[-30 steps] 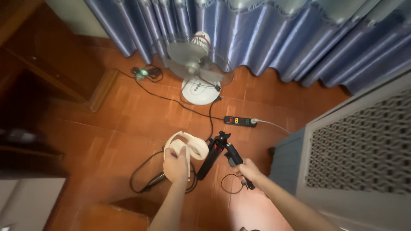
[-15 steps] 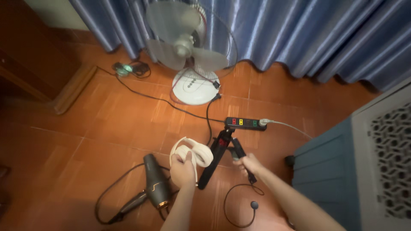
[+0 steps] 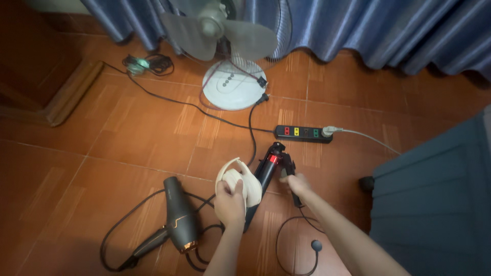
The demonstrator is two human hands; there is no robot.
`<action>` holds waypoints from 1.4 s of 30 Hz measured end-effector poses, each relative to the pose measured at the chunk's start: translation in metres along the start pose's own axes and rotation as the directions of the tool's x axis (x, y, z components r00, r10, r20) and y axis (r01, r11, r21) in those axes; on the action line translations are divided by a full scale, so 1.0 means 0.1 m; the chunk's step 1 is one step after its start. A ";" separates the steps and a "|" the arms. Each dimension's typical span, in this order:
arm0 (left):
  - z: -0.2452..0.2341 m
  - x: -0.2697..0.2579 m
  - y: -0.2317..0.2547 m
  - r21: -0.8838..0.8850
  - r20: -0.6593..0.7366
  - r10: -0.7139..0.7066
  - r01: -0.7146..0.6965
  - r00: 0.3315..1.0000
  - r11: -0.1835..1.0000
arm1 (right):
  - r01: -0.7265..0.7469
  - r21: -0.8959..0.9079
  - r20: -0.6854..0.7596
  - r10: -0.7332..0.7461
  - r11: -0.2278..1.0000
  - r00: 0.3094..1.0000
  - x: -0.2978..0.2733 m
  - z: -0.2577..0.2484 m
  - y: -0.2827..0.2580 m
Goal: The person plugs a charging cable into a white charging case, opens the case to reveal earbuds, then closes it and places it on the floor. They then pick up a tripod and headphones, move them to another area, and later sit on the floor to sort through a box of tangled cables.
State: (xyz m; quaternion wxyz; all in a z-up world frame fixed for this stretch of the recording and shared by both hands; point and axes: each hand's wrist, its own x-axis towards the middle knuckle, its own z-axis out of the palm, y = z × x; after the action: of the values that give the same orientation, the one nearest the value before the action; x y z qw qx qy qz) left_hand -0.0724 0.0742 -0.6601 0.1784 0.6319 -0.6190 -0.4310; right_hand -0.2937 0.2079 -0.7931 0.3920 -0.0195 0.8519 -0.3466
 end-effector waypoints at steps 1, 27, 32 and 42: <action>0.00 -0.03 -0.04 -0.016 0.002 -0.002 0.002 1.000 1.000 | 0.008 0.001 -0.013 -0.008 1.000 1.000 -0.03 0.04 0.07; 0.24 0.41 -1.02 -0.306 0.045 -0.006 0.019 0.999 0.952 | -0.015 -0.230 -0.400 -0.081 0.973 0.913 0.01 0.08 0.78; 0.35 0.45 -1.18 -0.350 0.110 -0.008 0.046 0.994 0.936 | -0.021 -0.294 -0.465 -0.123 0.956 0.877 0.23 0.05 1.04; 0.45 0.45 -1.33 -0.327 0.092 -0.036 0.064 0.995 0.943 | -0.037 -0.496 -0.459 -0.226 0.867 0.859 0.27 -0.23 1.06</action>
State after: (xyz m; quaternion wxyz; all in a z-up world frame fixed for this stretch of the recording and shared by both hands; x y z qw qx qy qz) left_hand -0.0293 0.0687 -0.8007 0.2441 0.5898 -0.5291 -0.5591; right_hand -0.3030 0.2935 -0.8647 0.1203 -0.0699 0.9814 -0.1323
